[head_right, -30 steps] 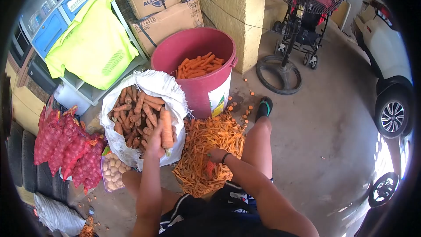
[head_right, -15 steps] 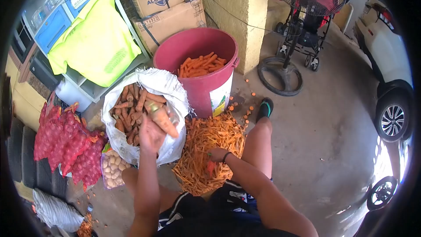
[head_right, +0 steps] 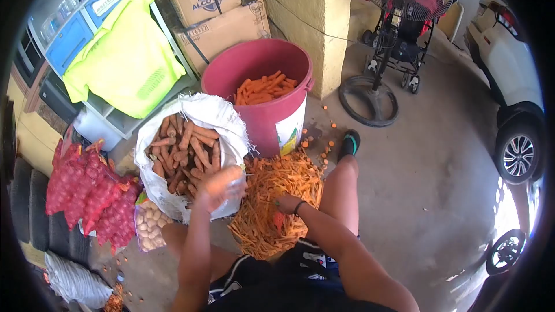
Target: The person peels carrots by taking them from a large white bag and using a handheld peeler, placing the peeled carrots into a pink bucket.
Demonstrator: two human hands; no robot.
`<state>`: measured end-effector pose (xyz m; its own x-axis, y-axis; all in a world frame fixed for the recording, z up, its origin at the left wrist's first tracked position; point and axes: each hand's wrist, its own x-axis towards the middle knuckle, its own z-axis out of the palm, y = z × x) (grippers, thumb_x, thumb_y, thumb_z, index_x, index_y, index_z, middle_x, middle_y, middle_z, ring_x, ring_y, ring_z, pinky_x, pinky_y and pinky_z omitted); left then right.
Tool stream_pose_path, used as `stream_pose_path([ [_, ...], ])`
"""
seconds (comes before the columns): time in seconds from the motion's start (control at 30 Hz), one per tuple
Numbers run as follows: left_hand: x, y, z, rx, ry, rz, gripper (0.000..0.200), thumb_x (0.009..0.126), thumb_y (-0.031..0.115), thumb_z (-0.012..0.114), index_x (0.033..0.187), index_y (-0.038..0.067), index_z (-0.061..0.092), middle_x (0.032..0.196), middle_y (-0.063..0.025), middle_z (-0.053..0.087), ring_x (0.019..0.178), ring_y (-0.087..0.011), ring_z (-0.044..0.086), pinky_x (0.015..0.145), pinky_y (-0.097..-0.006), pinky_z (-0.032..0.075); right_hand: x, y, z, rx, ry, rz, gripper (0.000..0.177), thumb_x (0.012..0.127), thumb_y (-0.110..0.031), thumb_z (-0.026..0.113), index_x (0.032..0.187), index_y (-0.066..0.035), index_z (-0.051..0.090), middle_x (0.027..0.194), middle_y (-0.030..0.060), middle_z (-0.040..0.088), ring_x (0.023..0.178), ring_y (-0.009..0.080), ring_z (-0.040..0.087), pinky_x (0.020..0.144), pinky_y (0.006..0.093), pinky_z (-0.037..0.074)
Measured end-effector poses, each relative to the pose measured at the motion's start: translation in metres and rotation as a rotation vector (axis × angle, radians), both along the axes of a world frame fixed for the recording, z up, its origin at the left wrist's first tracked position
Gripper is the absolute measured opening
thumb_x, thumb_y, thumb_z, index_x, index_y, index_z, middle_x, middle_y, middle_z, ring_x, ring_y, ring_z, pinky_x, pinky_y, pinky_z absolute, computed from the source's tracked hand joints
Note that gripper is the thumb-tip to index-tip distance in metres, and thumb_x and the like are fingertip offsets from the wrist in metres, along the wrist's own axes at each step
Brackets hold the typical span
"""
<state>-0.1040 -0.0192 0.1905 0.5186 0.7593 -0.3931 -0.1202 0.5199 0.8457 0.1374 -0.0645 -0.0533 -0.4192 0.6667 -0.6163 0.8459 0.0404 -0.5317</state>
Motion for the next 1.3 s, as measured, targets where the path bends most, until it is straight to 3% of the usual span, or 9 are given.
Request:
stream_pose_path([
  [0.03, -0.004, 0.001, -0.014, -0.284, -0.233, 0.016, 0.049, 0.105, 0.042, 0.047, 0.137, 0.004, 0.046, 0.109, -0.0137, 0.066, 0.089, -0.0260, 0.068, 0.081, -0.0431, 0.057, -0.001, 0.007, 0.004, 0.002, 0.021, 0.006, 0.031, 0.095, -0.023, 0.059, 0.118, -0.002, 0.063, 0.105, 0.0187, 0.068, 0.092, 0.0339, 0.065, 0.079, 0.0479, 0.051],
  [0.17, 0.014, 0.002, -0.046, 0.126, -0.108, 0.114, 0.037, 0.106, 0.036, 0.044, 0.118, 0.001, 0.049, 0.090, -0.0095, 0.062, 0.069, -0.0175, 0.061, 0.056, -0.0288, 0.054, 0.001, -0.002, -0.006, -0.009, 0.057, -0.002, 0.036, 0.097, -0.022, 0.056, 0.126, 0.000, 0.059, 0.109, 0.0193, 0.067, 0.089, 0.0332, 0.064, 0.077, 0.0476, 0.052],
  [0.3, 0.013, 0.036, -0.055, -0.468, -0.828, 0.378, 0.035, 0.105, 0.032, 0.044, 0.114, -0.002, 0.047, 0.093, -0.0179, 0.059, 0.069, -0.0228, 0.062, 0.057, -0.0276, 0.058, -0.007, -0.007, 0.014, -0.064, 0.043, -0.070, 0.034, 0.096, -0.022, 0.058, 0.125, -0.005, 0.065, 0.111, 0.0198, 0.068, 0.100, 0.0340, 0.064, 0.085, 0.0479, 0.051],
  [0.47, 0.017, 0.045, -0.090, -0.615, -1.042, 0.677, 0.036, 0.106, 0.035, 0.043, 0.113, 0.000, 0.051, 0.097, -0.0154, 0.058, 0.078, -0.0235, 0.063, 0.060, -0.0307, 0.060, 0.002, -0.009, 0.009, -0.068, 0.124, -0.085, 0.035, 0.098, -0.025, 0.058, 0.126, -0.004, 0.064, 0.113, 0.0189, 0.068, 0.101, 0.0346, 0.064, 0.087, 0.0474, 0.051],
  [0.6, 0.029, 0.031, -0.062, -0.002, -0.421, 0.617, 0.036, 0.105, 0.036, 0.046, 0.121, 0.004, 0.050, 0.099, -0.0138, 0.060, 0.079, -0.0240, 0.065, 0.060, -0.0325, 0.059, 0.001, -0.010, 0.010, -0.081, 0.106, -0.078, 0.035, 0.097, -0.023, 0.059, 0.126, -0.004, 0.063, 0.112, 0.0186, 0.068, 0.102, 0.0340, 0.064, 0.087, 0.0470, 0.051],
  [0.73, 0.029, 0.011, -0.022, 1.540, 0.535, 0.352, 0.043, 0.099, 0.030, 0.059, 0.132, 0.008, 0.044, 0.103, -0.0167, 0.062, 0.083, -0.0278, 0.067, 0.062, -0.0381, 0.057, 0.004, -0.009, 0.006, -0.037, 0.096, -0.084, 0.035, 0.096, -0.022, 0.059, 0.125, -0.002, 0.062, 0.110, 0.0187, 0.068, 0.100, 0.0340, 0.064, 0.086, 0.0462, 0.051],
  [0.87, 0.013, 0.006, -0.010, 1.732, 0.524, 0.042, 0.053, 0.089, 0.017, 0.070, 0.134, 0.009, 0.041, 0.104, -0.0195, 0.062, 0.084, -0.0334, 0.068, 0.067, -0.0415, 0.057, 0.003, -0.009, 0.024, -0.054, 0.093, -0.078, 0.034, 0.097, -0.021, 0.058, 0.125, -0.003, 0.063, 0.107, 0.0185, 0.068, 0.097, 0.0334, 0.064, 0.084, 0.0460, 0.051],
  [1.1, 0.008, 0.036, -0.044, -0.229, -0.394, 0.639, 0.040, 0.105, 0.045, 0.040, 0.118, 0.009, 0.048, 0.083, -0.0073, 0.056, 0.066, -0.0177, 0.057, 0.057, -0.0307, 0.050, -0.006, -0.008, 0.016, -0.129, 0.080, -0.106, 0.034, 0.096, -0.015, 0.056, 0.127, -0.004, 0.063, 0.111, 0.0195, 0.069, 0.095, 0.0335, 0.065, 0.083, 0.0471, 0.051],
  [1.3, 0.028, 0.029, -0.065, -0.261, -0.477, 0.578, 0.035, 0.108, 0.039, 0.035, 0.118, 0.008, 0.048, 0.095, -0.0106, 0.056, 0.069, -0.0181, 0.055, 0.057, -0.0295, 0.048, 0.001, -0.009, 0.006, -0.071, 0.085, -0.079, 0.035, 0.096, -0.016, 0.056, 0.129, -0.005, 0.064, 0.113, 0.0194, 0.069, 0.101, 0.0336, 0.065, 0.086, 0.0474, 0.051],
])
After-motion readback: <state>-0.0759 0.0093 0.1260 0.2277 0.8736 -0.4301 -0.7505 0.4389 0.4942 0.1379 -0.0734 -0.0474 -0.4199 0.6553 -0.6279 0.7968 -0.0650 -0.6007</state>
